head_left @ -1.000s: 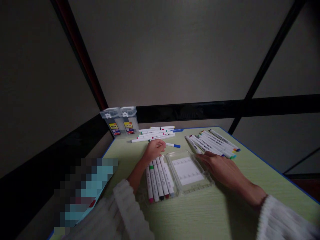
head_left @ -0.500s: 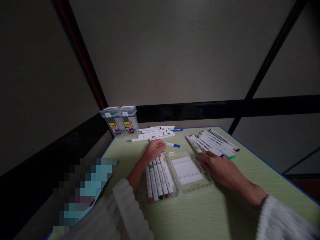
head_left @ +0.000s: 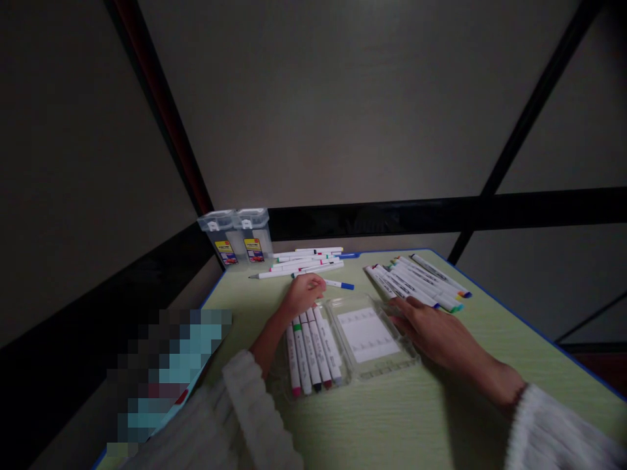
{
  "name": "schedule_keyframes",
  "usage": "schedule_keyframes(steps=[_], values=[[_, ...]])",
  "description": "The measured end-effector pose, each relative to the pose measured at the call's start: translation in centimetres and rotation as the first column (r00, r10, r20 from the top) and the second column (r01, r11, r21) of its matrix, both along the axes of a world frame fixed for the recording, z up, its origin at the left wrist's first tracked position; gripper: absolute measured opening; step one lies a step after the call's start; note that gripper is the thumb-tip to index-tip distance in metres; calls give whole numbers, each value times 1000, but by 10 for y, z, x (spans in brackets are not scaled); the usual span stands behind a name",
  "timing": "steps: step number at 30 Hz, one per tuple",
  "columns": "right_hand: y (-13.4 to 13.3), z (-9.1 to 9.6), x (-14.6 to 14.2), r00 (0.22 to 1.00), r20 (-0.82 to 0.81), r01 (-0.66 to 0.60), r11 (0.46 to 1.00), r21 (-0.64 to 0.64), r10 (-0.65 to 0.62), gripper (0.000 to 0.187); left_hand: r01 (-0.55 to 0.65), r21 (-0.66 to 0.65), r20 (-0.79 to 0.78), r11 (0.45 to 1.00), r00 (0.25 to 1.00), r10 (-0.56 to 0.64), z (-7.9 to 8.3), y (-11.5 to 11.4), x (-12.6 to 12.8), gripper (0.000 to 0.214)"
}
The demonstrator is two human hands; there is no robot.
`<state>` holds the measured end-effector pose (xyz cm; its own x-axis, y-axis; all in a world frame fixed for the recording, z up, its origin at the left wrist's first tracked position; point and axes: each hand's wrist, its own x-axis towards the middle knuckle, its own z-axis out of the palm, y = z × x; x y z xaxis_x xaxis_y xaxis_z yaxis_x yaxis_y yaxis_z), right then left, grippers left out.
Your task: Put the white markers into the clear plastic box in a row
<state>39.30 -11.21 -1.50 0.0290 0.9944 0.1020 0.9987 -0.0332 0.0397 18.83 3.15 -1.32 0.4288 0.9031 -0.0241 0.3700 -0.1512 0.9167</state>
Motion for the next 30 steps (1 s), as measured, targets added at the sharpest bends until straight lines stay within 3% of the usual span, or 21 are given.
schedule_keyframes(steps=[14,24,30], values=[[-1,-6,8,1000,-26,-14,1000,-1,14,43,-12,-1,-20,1000,1000,12,3,-5,0,7],[-3,-2,7,999,-28,15,998,-61,-17,38,0,11,-20,1000,1000,0,-4,0,-1,10],[-2,-3,7,999,-34,23,998,-58,-25,38,-4,6,-20,1000,1000,4,-1,-3,0,7]])
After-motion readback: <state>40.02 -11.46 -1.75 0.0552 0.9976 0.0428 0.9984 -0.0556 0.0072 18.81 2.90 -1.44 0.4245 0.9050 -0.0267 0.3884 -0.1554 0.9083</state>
